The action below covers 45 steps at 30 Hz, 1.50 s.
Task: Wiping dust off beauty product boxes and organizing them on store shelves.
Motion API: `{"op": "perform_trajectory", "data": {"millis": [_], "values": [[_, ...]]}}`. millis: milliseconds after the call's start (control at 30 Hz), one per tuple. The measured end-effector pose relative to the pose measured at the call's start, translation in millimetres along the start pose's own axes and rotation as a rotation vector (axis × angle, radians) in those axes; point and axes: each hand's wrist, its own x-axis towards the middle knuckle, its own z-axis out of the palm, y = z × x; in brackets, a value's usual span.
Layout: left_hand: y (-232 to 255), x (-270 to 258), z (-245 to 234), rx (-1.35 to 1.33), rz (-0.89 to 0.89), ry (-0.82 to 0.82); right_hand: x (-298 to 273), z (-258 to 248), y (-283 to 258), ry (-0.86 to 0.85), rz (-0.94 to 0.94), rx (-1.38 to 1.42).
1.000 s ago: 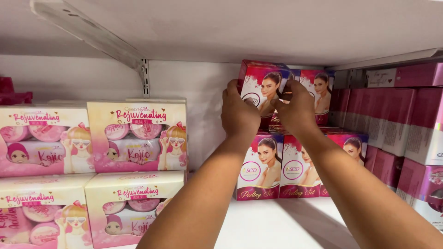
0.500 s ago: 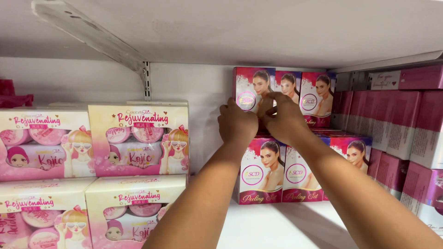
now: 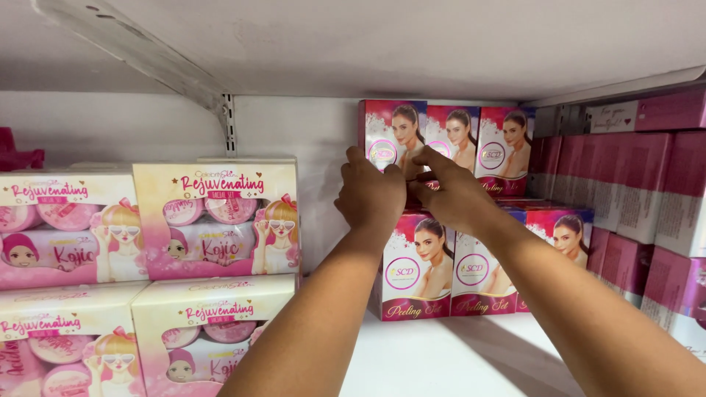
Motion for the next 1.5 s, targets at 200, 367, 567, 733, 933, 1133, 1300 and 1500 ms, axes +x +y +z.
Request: {"op": "perform_trajectory", "data": {"millis": [200, 367, 567, 733, 933, 1133, 1300, 1500], "values": [[-9.0, 1.7, 8.0, -0.027, -0.001, -0.063, -6.0, 5.0, -5.0, 0.035, -0.129, -0.471], [-15.0, 2.2, 13.2, -0.09, 0.029, -0.054, -7.2, 0.8, -1.4, -0.025, -0.041, -0.604], [-6.5, -2.7, 3.1, 0.057, -0.026, -0.122, -7.9, 1.0, 0.2, -0.078, 0.01, -0.717], [-1.5, -3.4, -2.0, 0.151, -0.076, -0.178, -4.7, -0.4, -0.7, -0.118, -0.032, -0.682], [-9.6, 5.4, 14.1, 0.193, -0.071, -0.181, 1.3, -0.6, 4.7, -0.19, -0.089, -0.718], [-11.2, 7.3, 13.4, 0.074, -0.133, -0.251, 25.0, -2.1, 47.4, -0.34, -0.28, -0.942], [-3.2, 2.0, 2.1, 0.062, -0.171, -0.314, 30.8, -2.4, 56.8, -0.363, -0.543, -1.109], [-1.9, 2.6, 3.0, 0.109, -0.171, -0.309, 14.5, 0.9, 14.4, -0.264, -0.11, -0.705]]}}
